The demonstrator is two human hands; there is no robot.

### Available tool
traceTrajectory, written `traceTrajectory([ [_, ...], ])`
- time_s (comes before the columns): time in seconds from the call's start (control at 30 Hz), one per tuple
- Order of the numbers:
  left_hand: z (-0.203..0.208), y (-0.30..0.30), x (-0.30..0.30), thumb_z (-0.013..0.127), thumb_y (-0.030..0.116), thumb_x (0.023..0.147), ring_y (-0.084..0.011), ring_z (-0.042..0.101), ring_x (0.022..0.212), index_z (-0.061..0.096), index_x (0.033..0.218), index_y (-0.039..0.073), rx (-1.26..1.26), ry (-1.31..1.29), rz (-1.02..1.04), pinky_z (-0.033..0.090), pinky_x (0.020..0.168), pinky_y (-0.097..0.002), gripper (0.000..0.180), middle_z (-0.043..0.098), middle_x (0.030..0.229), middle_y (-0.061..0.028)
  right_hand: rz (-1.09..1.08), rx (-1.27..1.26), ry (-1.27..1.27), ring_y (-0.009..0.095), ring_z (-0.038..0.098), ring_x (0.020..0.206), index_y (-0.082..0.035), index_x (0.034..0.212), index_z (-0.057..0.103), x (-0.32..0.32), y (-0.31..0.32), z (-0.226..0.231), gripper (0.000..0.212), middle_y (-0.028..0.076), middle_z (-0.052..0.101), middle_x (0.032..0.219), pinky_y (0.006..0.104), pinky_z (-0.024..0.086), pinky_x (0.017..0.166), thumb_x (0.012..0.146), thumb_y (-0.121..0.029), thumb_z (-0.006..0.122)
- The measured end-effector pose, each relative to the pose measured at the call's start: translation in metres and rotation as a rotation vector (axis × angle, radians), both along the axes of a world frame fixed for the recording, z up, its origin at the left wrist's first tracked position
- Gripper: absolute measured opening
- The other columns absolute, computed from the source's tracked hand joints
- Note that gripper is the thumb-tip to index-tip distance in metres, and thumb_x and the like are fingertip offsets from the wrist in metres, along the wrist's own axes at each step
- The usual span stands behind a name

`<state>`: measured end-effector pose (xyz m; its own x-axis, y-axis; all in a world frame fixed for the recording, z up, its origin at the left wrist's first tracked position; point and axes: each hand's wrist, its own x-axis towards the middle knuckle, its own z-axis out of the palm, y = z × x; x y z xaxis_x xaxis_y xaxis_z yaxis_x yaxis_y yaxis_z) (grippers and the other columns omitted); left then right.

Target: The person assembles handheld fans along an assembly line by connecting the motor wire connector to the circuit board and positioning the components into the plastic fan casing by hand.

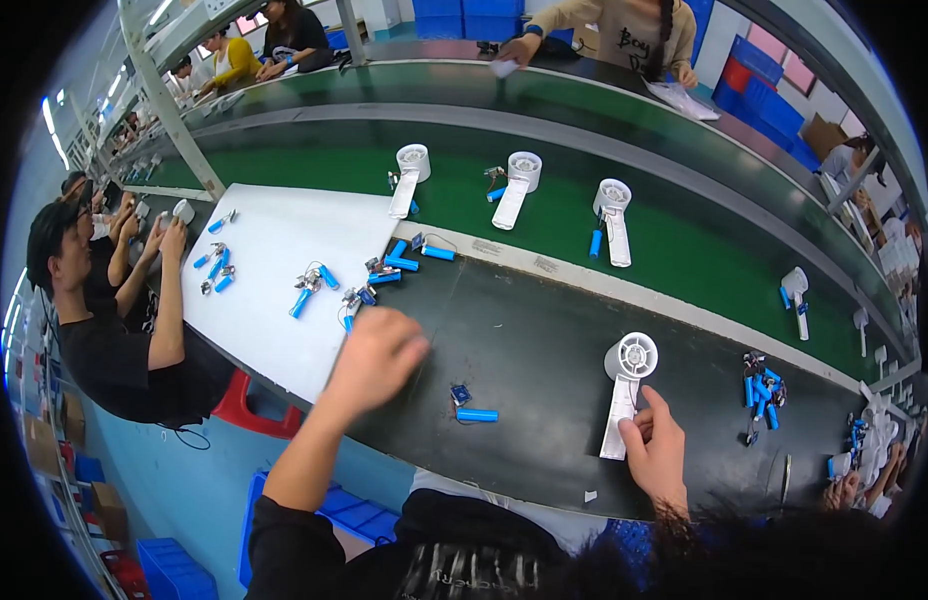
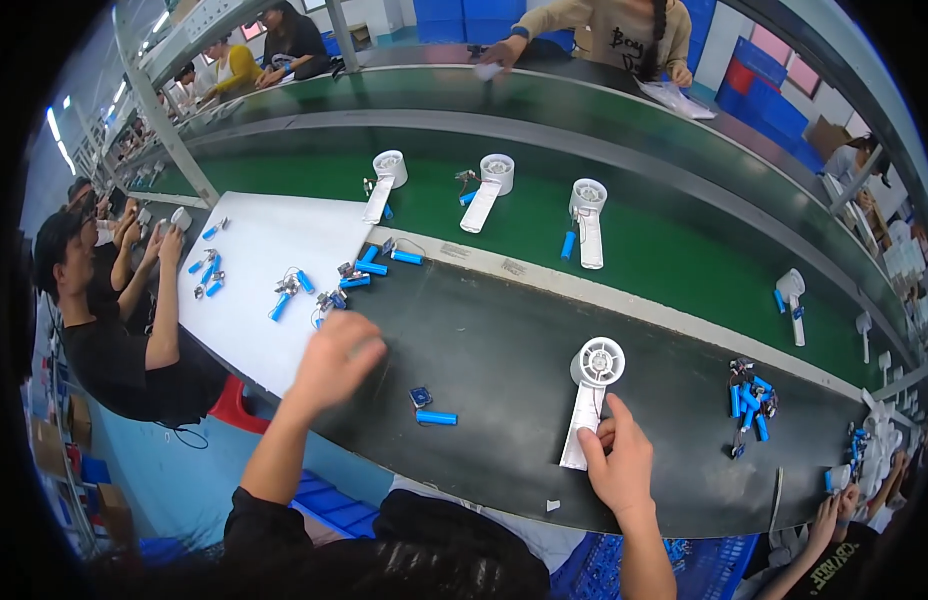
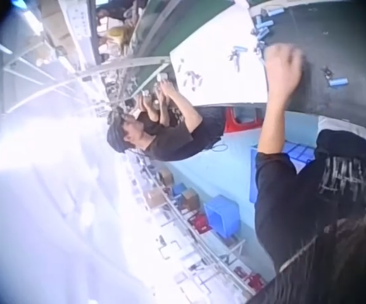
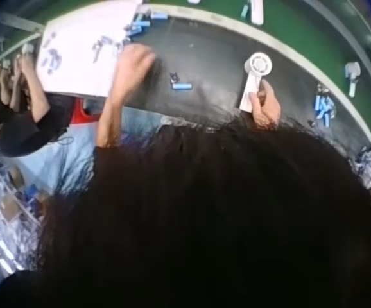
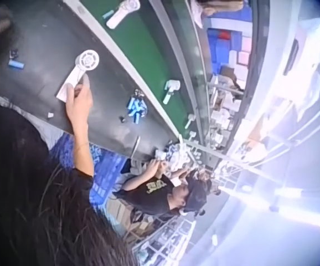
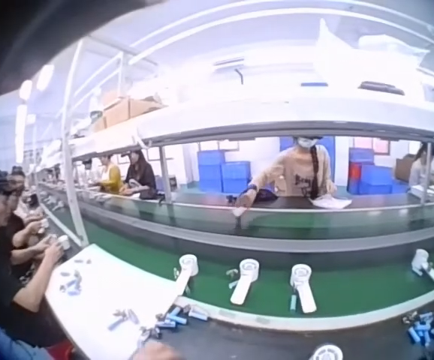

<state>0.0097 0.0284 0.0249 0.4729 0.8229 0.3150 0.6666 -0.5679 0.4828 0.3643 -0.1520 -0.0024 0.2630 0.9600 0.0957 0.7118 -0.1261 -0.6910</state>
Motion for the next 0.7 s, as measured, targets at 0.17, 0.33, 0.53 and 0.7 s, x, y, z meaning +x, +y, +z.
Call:
traceTrajectory([
  [0.17,-0.026,0.042,-0.073,0.063,0.014,0.092,-0.0378,0.063,0.104,0.069,0.103,-0.004,0.170,0.030,0.509,0.048,0.094,-0.0429,0.022,0.069,0.106,-0.0207,0.180,0.170,0.024,0.015,0.058,0.064,0.003,0.123,0.061,0.009,0.006,0.004,0.043,0.008,0.061,0.077,0.0278,0.049,0.061,0.083,-0.006,0.073],
  [0.33,-0.071,0.001,-0.110,0.057,0.013,0.094,-0.0484,0.035,0.139,0.046,0.143,-0.001,0.285,0.416,0.690,0.031,0.114,-0.0480,0.053,0.035,0.152,-0.0299,0.259,0.143,-0.054,0.019,0.057,0.060,0.000,0.113,0.068,0.011,0.016,0.006,0.034,0.008,0.058,0.072,0.0304,0.046,0.057,0.080,-0.007,0.075],
  [0.53,-0.061,-0.007,-0.114,0.055,0.018,0.095,-0.0509,0.028,0.142,0.025,0.155,0.004,-0.025,0.397,0.702,0.022,0.118,-0.0515,0.069,0.026,0.156,-0.0324,0.318,0.117,-0.102,0.020,0.056,0.058,-0.001,0.106,0.070,0.013,0.023,0.008,0.028,0.008,0.057,0.069,0.0319,0.044,0.054,0.079,-0.007,0.075],
  [0.7,-0.057,-0.017,-0.126,0.054,0.019,0.096,-0.0488,0.028,0.142,0.024,0.155,0.004,-0.041,0.353,0.685,0.022,0.118,-0.0503,0.068,0.030,0.154,-0.0321,0.295,0.117,0.016,0.018,0.059,0.059,0.000,0.106,0.070,0.012,0.023,0.007,0.026,0.008,0.060,0.071,0.0288,0.047,0.055,0.080,-0.006,0.073],
])
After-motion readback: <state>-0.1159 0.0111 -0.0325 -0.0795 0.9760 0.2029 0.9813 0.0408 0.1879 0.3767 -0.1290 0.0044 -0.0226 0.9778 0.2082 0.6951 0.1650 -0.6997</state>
